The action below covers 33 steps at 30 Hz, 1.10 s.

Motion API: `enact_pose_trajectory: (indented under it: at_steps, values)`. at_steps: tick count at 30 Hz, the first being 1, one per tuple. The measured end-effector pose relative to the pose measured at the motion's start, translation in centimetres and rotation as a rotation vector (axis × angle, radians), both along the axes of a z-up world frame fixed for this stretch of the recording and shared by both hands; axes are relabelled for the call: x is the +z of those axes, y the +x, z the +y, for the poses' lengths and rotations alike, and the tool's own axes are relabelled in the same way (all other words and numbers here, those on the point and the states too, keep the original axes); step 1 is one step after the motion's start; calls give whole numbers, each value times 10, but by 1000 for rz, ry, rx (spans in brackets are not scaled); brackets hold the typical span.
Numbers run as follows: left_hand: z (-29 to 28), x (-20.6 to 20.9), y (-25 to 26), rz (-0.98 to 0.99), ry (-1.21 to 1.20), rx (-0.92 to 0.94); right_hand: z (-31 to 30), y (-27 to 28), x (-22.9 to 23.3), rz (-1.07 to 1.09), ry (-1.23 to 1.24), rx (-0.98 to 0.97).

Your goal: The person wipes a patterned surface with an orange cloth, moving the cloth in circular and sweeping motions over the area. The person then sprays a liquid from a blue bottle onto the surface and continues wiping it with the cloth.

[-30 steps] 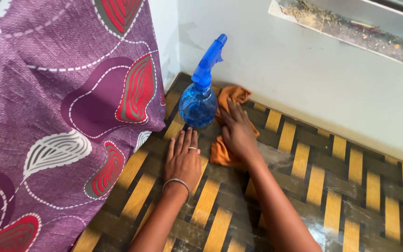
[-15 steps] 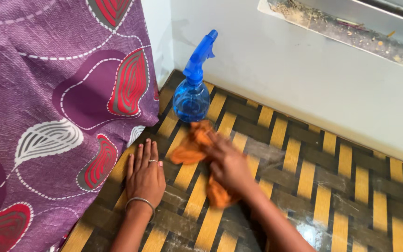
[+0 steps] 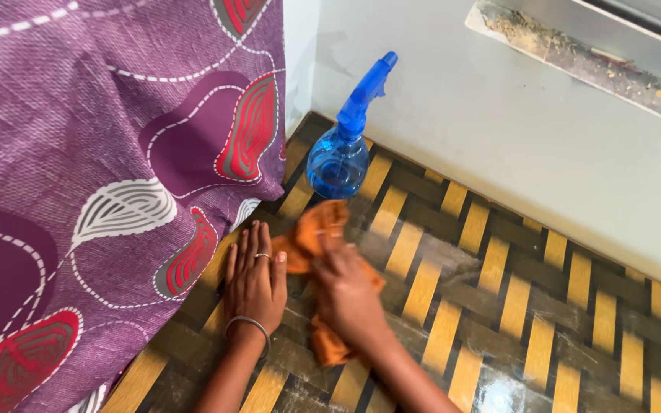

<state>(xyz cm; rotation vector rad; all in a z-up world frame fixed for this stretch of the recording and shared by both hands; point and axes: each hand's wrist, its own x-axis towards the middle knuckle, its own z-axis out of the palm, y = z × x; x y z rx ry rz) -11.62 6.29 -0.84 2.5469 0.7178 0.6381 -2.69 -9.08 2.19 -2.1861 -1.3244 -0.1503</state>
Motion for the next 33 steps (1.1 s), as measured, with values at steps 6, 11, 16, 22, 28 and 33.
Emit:
enact_pose_trajectory:
  at_steps: [6,11,16,22,28,33]
  values:
    - [3,-2,-4,-132,-48,2,65,8,4,84,47,80]
    - [4,3,-6,-112,-66,-2,87,20,-6,43,5,-180]
    - [5,5,-7,-90,-66,3,84,23,-13,16,66,-335]
    - [2,10,-6,-67,-57,19,81,37,-19,-54,78,-402]
    - [0,13,-7,-23,-18,47,110,66,-21,-47,33,-247]
    - [-7,15,-7,123,3,181,105,39,-15,-43,-30,-128]
